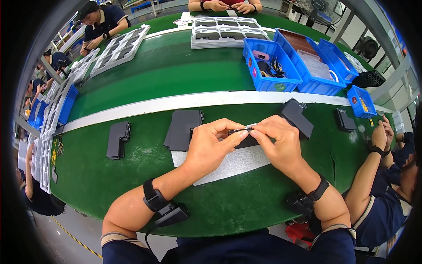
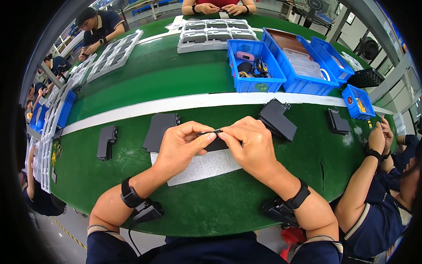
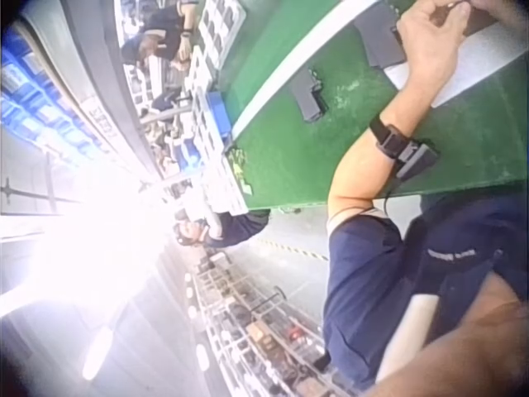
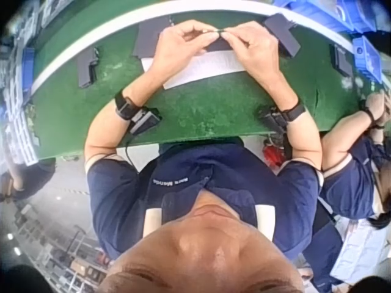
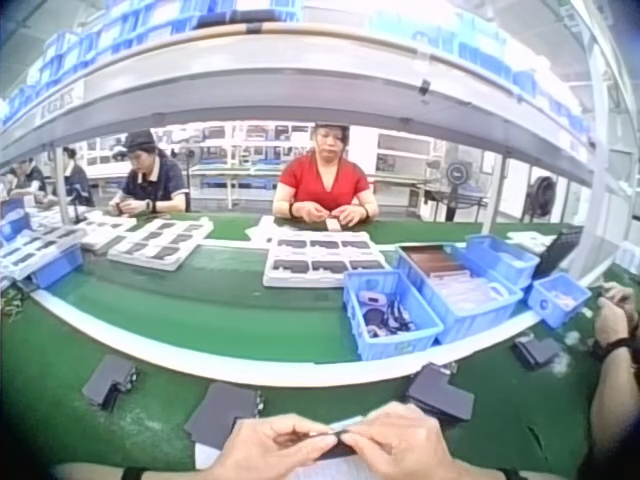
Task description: The recorder is assembling small plastic housing components by inserting parts and snapping them together on an assembly line.
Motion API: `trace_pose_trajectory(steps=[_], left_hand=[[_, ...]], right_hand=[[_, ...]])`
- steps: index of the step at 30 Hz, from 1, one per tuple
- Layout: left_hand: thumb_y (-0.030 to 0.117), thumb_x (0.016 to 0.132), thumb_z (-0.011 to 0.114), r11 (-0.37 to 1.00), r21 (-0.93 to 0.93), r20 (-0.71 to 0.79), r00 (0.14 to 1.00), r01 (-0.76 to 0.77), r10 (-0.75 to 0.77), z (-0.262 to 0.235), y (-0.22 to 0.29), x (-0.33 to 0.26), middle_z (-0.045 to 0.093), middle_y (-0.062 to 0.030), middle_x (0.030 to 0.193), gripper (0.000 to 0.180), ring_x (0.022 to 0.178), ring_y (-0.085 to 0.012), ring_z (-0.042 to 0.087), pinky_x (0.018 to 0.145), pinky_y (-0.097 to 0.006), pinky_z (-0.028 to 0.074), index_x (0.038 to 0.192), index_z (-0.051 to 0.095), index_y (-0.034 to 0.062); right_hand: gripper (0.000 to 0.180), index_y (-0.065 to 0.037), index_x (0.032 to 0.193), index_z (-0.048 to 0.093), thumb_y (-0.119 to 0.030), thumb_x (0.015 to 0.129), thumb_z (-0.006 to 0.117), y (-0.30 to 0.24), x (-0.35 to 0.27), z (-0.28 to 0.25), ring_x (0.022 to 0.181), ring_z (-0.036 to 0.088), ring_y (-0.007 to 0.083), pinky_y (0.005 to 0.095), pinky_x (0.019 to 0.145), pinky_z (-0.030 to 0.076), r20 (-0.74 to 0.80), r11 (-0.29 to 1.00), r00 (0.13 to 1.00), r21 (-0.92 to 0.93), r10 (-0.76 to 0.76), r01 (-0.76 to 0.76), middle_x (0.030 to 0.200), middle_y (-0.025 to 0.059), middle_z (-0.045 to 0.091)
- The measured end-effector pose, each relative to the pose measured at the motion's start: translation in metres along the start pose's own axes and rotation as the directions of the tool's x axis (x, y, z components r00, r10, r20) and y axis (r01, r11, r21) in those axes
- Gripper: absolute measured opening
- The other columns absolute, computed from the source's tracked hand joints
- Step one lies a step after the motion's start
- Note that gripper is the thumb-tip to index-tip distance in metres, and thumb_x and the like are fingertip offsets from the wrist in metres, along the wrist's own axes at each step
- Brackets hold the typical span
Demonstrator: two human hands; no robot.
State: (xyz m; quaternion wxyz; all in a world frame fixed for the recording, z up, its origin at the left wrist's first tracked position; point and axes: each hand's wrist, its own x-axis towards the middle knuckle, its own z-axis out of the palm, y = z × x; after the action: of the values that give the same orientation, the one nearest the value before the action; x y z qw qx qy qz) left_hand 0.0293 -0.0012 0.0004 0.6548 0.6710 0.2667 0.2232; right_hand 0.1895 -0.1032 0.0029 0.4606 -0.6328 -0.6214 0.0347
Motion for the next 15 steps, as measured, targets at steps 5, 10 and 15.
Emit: trace_pose_trajectory(steps=[5, 10, 15], left_hand=[[0.018, 0.089, 0.069, 0.999, 0.031, -0.039, 0.999, -0.012, 0.013, 0.001, 0.001, -0.002, 0.067, -0.0009, 0.087, 0.019, 0.076, -0.0038, 0.059, 0.060, -0.020, 0.054, 0.099, 0.067, 0.0022], [0.018, 0.088, 0.070, 0.995, 0.087, -0.056, 0.997, -0.042, 0.047, 0.002, 0.003, -0.003, 0.066, -0.0004, 0.082, 0.019, 0.072, -0.0030, 0.058, 0.057, -0.020, 0.052, 0.098, 0.068, 0.0018], [0.015, 0.088, 0.069, 0.986, 0.133, -0.076, 0.991, -0.101, 0.112, 0.003, 0.002, -0.003, 0.066, 0.0001, 0.080, 0.017, 0.071, -0.0028, 0.056, 0.060, -0.021, 0.050, 0.098, 0.068, 0.0010]], right_hand=[[0.012, 0.000, 0.089, 0.071, -0.002, 0.077, 0.069, -0.005, -0.003, 0.009, 0.076, 0.064, 0.0245, 0.0358, 0.067, 0.046, -0.041, 0.986, 0.991, -0.115, -0.127, 0.121, 0.078, 0.0102, 0.068], [0.015, 0.001, 0.091, 0.070, 0.000, 0.076, 0.068, -0.007, -0.003, 0.007, 0.078, 0.064, 0.0253, 0.0360, 0.068, 0.046, -0.030, 0.973, 0.983, -0.150, -0.183, 0.177, 0.079, 0.0121, 0.068], [0.017, 0.002, 0.093, 0.068, 0.001, 0.077, 0.066, -0.007, -0.002, 0.008, 0.077, 0.063, 0.0265, 0.0368, 0.068, 0.047, -0.026, 0.928, 0.955, -0.246, -0.295, 0.280, 0.077, 0.0126, 0.066]])
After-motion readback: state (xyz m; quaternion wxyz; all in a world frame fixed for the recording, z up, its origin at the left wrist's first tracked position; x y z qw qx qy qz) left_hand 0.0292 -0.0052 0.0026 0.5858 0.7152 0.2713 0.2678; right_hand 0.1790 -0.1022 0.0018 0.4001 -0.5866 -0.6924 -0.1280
